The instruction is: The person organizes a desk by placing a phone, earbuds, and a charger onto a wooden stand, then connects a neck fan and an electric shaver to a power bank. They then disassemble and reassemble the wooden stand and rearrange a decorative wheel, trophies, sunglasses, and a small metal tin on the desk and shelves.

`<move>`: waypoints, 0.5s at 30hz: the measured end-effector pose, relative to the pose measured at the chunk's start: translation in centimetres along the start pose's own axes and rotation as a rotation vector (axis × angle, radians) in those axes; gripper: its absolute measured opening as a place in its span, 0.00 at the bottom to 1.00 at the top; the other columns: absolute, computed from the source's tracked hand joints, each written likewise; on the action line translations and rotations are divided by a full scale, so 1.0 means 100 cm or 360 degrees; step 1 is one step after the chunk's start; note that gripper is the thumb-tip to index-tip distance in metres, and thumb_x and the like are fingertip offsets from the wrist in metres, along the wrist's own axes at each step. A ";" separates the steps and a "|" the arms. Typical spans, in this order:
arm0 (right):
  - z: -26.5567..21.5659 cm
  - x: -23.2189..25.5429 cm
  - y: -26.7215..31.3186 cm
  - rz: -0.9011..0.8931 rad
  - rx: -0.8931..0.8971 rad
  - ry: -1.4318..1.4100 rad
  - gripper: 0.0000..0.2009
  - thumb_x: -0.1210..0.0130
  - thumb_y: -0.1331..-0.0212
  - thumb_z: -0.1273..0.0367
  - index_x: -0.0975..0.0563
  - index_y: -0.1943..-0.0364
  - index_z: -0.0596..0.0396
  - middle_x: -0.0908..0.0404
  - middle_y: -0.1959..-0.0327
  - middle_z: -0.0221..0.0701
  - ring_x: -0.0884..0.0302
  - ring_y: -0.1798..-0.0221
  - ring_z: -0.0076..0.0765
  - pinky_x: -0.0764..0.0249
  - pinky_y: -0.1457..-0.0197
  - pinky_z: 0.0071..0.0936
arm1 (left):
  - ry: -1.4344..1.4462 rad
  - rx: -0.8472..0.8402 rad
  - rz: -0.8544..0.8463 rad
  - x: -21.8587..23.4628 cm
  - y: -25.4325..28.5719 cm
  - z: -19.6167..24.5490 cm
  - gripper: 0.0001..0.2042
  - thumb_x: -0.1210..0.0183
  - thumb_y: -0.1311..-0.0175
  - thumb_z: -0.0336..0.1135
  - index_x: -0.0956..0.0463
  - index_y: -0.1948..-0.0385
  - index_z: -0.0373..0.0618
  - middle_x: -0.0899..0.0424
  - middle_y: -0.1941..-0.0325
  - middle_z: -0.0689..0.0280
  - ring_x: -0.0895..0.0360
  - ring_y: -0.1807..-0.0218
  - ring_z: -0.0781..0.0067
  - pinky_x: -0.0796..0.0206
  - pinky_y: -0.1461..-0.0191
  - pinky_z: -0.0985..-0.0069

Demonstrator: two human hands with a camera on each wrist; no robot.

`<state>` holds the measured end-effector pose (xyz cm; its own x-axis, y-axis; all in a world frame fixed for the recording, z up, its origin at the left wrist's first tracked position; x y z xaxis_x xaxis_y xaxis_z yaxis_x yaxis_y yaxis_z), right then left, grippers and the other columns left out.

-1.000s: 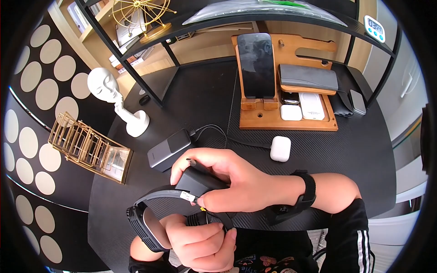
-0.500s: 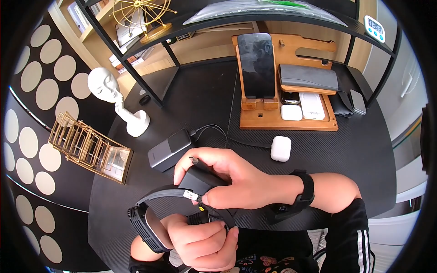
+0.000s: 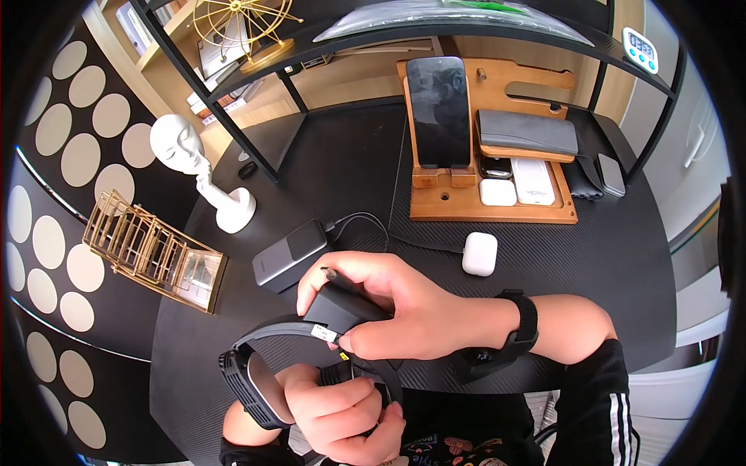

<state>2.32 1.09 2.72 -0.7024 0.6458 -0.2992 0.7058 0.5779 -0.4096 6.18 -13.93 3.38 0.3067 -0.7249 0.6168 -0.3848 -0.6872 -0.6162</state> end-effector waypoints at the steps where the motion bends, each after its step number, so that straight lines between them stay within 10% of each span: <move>1: 0.000 0.000 0.000 0.0000 0.0000 0.0000 0.17 0.48 0.55 0.77 0.29 0.57 0.59 0.29 0.61 0.28 0.34 0.60 0.19 0.35 0.55 0.20 | -0.0025 0.0046 0.0002 0.001 0.001 0.002 0.06 0.43 0.53 0.38 0.33 0.80 0.54 0.30 0.72 0.75 0.29 0.77 0.81 0.29 0.66 0.81; 15: 0.005 -0.004 0.000 0.0099 0.0063 -0.0011 0.12 0.50 0.56 0.76 0.30 0.64 0.58 0.33 0.72 0.23 0.38 0.68 0.15 0.39 0.64 0.16 | 0.0015 0.0040 -0.0183 0.006 -0.002 0.002 0.08 0.43 0.51 0.40 0.34 0.80 0.55 0.32 0.81 0.77 0.30 0.78 0.80 0.30 0.67 0.80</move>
<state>2.55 0.56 2.40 -0.6579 0.6765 -0.3310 0.7442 0.5164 -0.4236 6.61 -14.22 3.79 0.3392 -0.6406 0.6889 -0.3258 -0.7670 -0.5529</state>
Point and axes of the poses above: each hand's wrist, its own y-axis away from the middle knuckle, its own x-axis out of the back of the hand, z = x × y, the point moved 1 cm from there along -y, towards the middle knuckle
